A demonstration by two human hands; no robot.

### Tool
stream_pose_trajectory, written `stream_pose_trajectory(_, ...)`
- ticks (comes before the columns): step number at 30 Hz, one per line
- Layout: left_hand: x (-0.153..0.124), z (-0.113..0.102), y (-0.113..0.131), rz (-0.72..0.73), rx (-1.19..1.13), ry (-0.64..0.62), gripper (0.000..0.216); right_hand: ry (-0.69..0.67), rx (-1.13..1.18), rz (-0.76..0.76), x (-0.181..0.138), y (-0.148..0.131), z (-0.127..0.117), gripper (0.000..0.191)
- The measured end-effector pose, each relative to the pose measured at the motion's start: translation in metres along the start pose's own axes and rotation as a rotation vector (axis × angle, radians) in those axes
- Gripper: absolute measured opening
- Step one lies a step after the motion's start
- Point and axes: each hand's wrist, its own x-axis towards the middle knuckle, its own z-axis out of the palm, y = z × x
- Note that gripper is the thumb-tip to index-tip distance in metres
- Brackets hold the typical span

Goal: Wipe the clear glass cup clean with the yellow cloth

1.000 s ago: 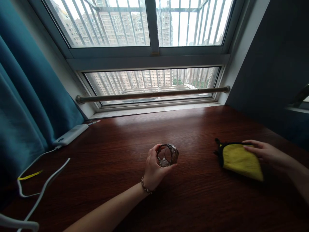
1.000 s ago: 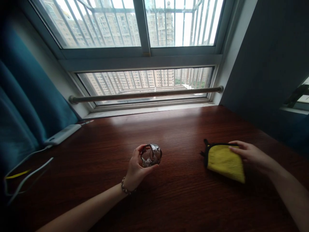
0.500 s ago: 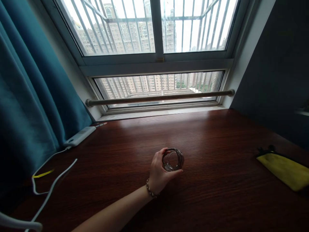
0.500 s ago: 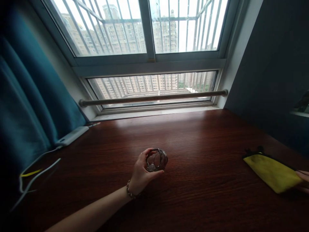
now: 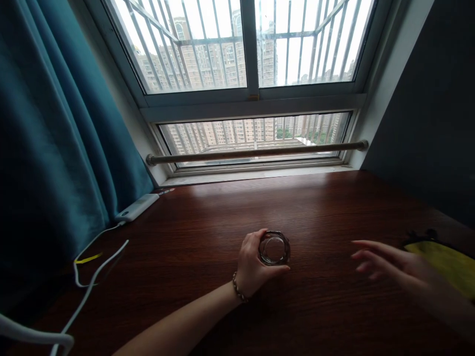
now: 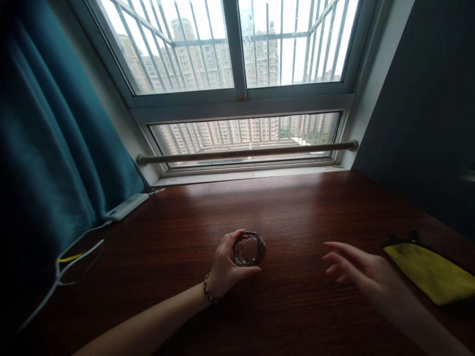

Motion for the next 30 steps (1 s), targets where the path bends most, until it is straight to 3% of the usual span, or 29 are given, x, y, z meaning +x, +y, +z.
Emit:
stream_pose_trajectory(2, -0.001, 0.000, 0.001, 0.007, 0.020, 0.000, 0.087, -0.259, 0.119, -0.063, 0.010, -0.049, 0.055, 0.068)
stream_pose_trajectory(4, -0.002, -0.001, 0.002, 0.037, 0.049, -0.001, 0.087, -0.356, 0.089, -0.118, 0.022, -0.079, 0.098, 0.065)
stream_pose_trajectory(6, -0.003, 0.000, 0.004, 0.094, 0.084, 0.011, 0.087, -0.399, 0.083, -0.150, 0.036, -0.091, 0.125, 0.054)
stream_pose_trajectory(10, -0.004, 0.003, 0.002, 0.169, 0.131, 0.049, 0.089, -0.316, -0.032, -0.195, 0.060, -0.085, 0.146, 0.024)
stream_pose_trajectory(15, -0.002, 0.007, -0.006, 0.133, 0.015, -0.025, 0.108, -0.373, 0.041, -0.064, 0.071, -0.073, 0.146, 0.016)
stream_pose_trajectory(18, -0.002, 0.008, -0.009, 0.144, 0.004, -0.098, 0.104, -0.381, 0.040, 0.004, 0.080, -0.065, 0.125, 0.017)
stream_pose_trajectory(20, -0.002, 0.008, -0.010, 0.147, 0.023, -0.118, 0.099, -0.357, 0.028, 0.080, 0.090, -0.056, 0.098, 0.016)
stream_pose_trajectory(25, -0.001, 0.006, -0.009, 0.151, 0.027, -0.127, 0.080, -0.194, -0.049, 0.313, 0.120, -0.020, -0.001, 0.016)
stream_pose_trajectory(30, 0.000, 0.005, -0.009, 0.118, -0.004, -0.136, 0.067, -0.049, -0.132, 0.462, 0.142, 0.019, -0.093, 0.031)
